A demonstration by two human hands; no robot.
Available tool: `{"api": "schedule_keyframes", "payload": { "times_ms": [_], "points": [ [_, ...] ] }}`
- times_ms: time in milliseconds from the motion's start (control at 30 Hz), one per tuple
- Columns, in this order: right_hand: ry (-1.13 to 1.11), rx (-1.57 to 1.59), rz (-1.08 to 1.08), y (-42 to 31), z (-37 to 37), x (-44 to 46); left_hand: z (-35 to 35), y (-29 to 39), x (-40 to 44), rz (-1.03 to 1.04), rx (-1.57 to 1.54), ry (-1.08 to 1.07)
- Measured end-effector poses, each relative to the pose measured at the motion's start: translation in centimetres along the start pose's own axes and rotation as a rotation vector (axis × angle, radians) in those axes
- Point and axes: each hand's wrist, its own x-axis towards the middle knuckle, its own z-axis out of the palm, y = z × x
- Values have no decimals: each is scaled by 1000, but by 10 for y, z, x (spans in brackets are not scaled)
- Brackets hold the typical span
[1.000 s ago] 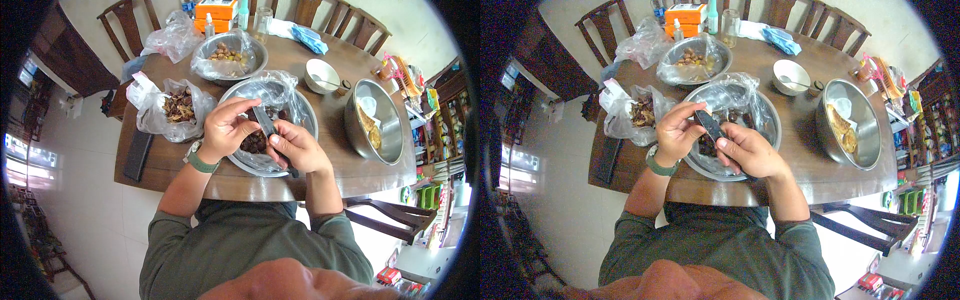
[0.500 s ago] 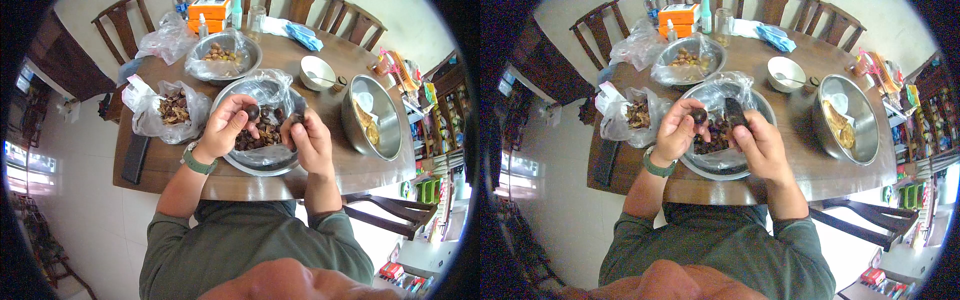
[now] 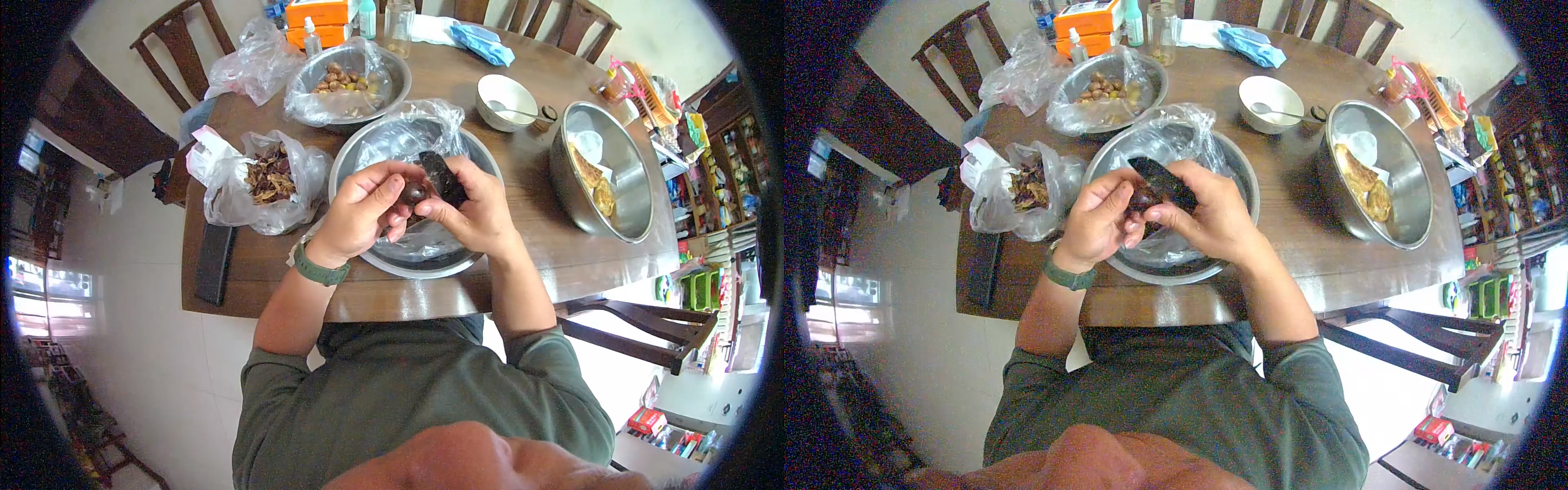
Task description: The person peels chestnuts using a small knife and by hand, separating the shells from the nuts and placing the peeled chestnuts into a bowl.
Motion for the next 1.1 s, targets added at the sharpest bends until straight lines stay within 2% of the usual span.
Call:
{"api": "schedule_keyframes", "payload": {
  "times_ms": [100,200,300,600,733,833,933,1100],
  "points": [
    [31,10,-44,9,8,-2,-10,-11,4,99,-124,-75],
    [29,-35,-56,3,8,-1,-9,-9,4,114,-12,-137],
    [75,-25,90,6,12,-5,-5,-7,3,177,91,-177],
    [0,-188,-49,3,-5,1,-15,-12,0,82,71,-192],
    [-63,-187,-1,-5,-3,1,-16,-13,-1,48,49,-218],
    [-46,-101,79,-6,-3,0,-18,-13,-4,26,-4,-208],
    [-67,-6,70,-7,-5,-1,-14,-11,-4,41,33,-197],
    [-45,-116,-147,-1,-4,4,-18,-12,-1,81,130,-231]
  ]
}}
